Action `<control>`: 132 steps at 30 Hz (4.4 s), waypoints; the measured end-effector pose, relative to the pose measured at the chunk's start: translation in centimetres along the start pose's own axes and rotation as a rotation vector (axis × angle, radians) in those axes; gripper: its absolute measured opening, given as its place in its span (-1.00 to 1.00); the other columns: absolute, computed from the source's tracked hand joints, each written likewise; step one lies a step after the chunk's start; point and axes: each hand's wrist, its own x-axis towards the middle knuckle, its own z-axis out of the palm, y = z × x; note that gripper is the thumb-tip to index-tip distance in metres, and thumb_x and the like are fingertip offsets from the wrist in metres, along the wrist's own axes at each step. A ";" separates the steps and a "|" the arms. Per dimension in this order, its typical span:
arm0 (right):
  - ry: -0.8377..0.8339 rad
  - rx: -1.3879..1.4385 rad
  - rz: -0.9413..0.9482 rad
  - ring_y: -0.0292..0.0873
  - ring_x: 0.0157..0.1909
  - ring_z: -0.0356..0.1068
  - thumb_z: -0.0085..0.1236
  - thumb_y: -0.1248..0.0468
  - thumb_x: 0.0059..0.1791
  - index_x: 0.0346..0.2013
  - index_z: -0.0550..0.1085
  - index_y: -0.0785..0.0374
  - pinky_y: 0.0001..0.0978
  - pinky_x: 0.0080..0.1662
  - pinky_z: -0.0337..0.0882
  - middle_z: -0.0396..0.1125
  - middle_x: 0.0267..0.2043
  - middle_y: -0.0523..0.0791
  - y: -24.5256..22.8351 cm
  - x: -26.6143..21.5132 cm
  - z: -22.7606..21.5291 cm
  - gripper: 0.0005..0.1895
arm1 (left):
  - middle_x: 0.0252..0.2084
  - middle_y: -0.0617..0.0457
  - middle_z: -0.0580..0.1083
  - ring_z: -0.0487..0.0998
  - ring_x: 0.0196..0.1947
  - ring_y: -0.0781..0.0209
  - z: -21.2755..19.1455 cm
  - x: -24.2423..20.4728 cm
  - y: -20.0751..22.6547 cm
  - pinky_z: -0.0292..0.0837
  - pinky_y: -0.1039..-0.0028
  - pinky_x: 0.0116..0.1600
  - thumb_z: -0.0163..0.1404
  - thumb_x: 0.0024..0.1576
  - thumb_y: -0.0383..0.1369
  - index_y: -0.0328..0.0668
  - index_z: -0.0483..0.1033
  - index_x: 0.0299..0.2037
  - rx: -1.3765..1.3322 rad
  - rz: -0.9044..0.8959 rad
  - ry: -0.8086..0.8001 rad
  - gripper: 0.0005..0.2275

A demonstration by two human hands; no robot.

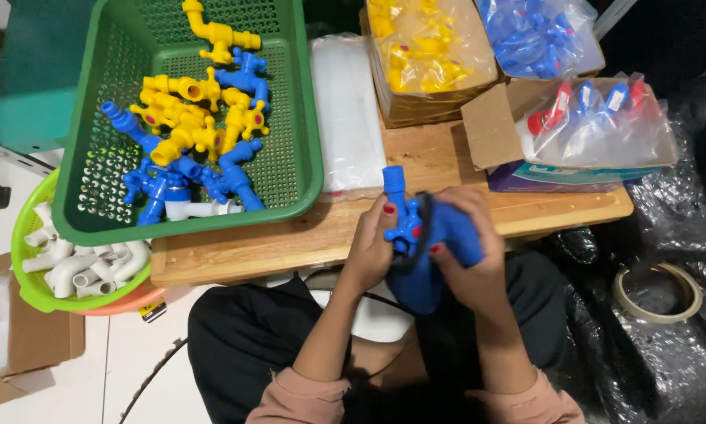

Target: The person wipes down plastic faucets with a blue cloth and places them into plastic bags.

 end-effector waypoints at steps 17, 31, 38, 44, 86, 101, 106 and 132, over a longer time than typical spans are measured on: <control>0.162 0.062 -0.085 0.01 -0.56 0.32 0.19 0.16 -0.02 -0.47 0.49 0.37 -0.15 -0.35 0.39 0.31 -0.57 0.01 2.7 -1.7 3.6 -0.69 | -0.65 0.17 0.29 0.30 -0.59 0.29 0.6 -0.3 1.3 0.26 0.57 -0.33 -0.55 0.36 -0.03 -0.09 0.44 -0.42 -0.018 -0.035 0.088 -0.46; 0.313 0.127 0.402 -0.35 -0.18 0.19 0.11 0.08 0.09 -0.05 0.48 0.16 -0.54 -0.15 0.26 0.24 -0.27 -0.23 -1.7 1.4 1.0 -0.74 | -0.64 0.16 0.31 0.31 -0.56 0.29 0.6 0.4 0.2 0.25 0.61 -0.27 -0.52 0.38 -0.06 -0.09 0.43 -0.43 -0.039 -0.050 0.196 -0.49; -0.113 -0.256 0.329 -0.07 -0.34 0.43 0.39 0.05 -0.10 -0.30 0.55 0.07 -0.21 -0.22 0.38 0.39 -0.47 -0.08 -4.9 3.5 0.7 -0.76 | -0.54 0.12 0.32 0.31 -0.45 0.24 0.7 0.4 -0.8 0.30 0.51 -0.17 -0.42 0.38 -0.08 -0.12 0.43 -0.34 0.033 -0.041 0.128 -0.57; -0.182 -0.295 0.276 -0.05 -0.30 0.37 0.32 0.17 -0.06 -0.42 0.52 0.10 -0.22 -0.16 0.33 0.37 -0.49 -0.10 -3.9 4.0 -0.1 -0.85 | -0.44 0.09 0.32 0.31 -0.35 0.23 1.3 0.4 -0.2 0.28 0.48 -0.10 -0.43 0.37 -0.09 -0.11 0.39 -0.27 0.036 -0.069 0.074 -0.62; -0.357 -0.134 -0.810 0.15 0.02 0.09 -0.05 0.37 -0.23 0.01 0.43 0.30 0.04 0.16 0.07 0.21 0.00 0.09 -17.7 13.5 15.4 -0.51 | -0.03 -0.05 0.43 0.39 0.12 0.06 -2.6 -0.8 2.1 0.26 0.21 0.19 -0.17 0.13 -0.09 -0.13 0.35 0.01 0.540 0.028 0.185 -0.64; -0.901 -0.517 -0.314 0.24 0.35 0.07 -0.29 -0.12 0.21 0.22 0.46 -0.03 0.39 0.31 -0.24 0.24 0.26 0.05 -10.2 12.2 18.7 -0.52 | -0.25 0.04 0.47 0.43 0.01 0.01 -0.8 0.3 0.8 0.30 0.13 0.05 -0.18 0.00 0.04 -0.03 0.43 -0.22 0.855 -0.055 0.317 -0.62; -0.774 -0.482 -0.395 0.15 0.33 0.05 -0.28 -0.13 0.23 0.18 0.46 -0.04 0.36 0.31 -0.21 0.24 0.19 -0.04 -7.4 13.1 16.9 -0.56 | -0.32 0.07 0.48 0.44 -0.02 0.00 1.1 0.4 0.0 0.32 0.11 0.00 -0.19 -0.04 0.08 0.00 0.45 -0.29 0.947 -0.084 0.303 -0.61; -0.785 -0.575 -0.215 0.20 -0.06 0.46 0.29 0.30 -0.11 -0.18 0.59 0.15 0.07 -0.01 0.41 0.47 -0.05 0.03 5.7 14.0 7.7 -0.79 | -0.52 0.07 0.34 0.49 -0.32 -0.07 2.2 -0.3 4.1 0.32 0.20 -0.19 0.04 -0.07 -0.13 -0.02 0.26 -0.52 0.763 0.124 0.384 -0.76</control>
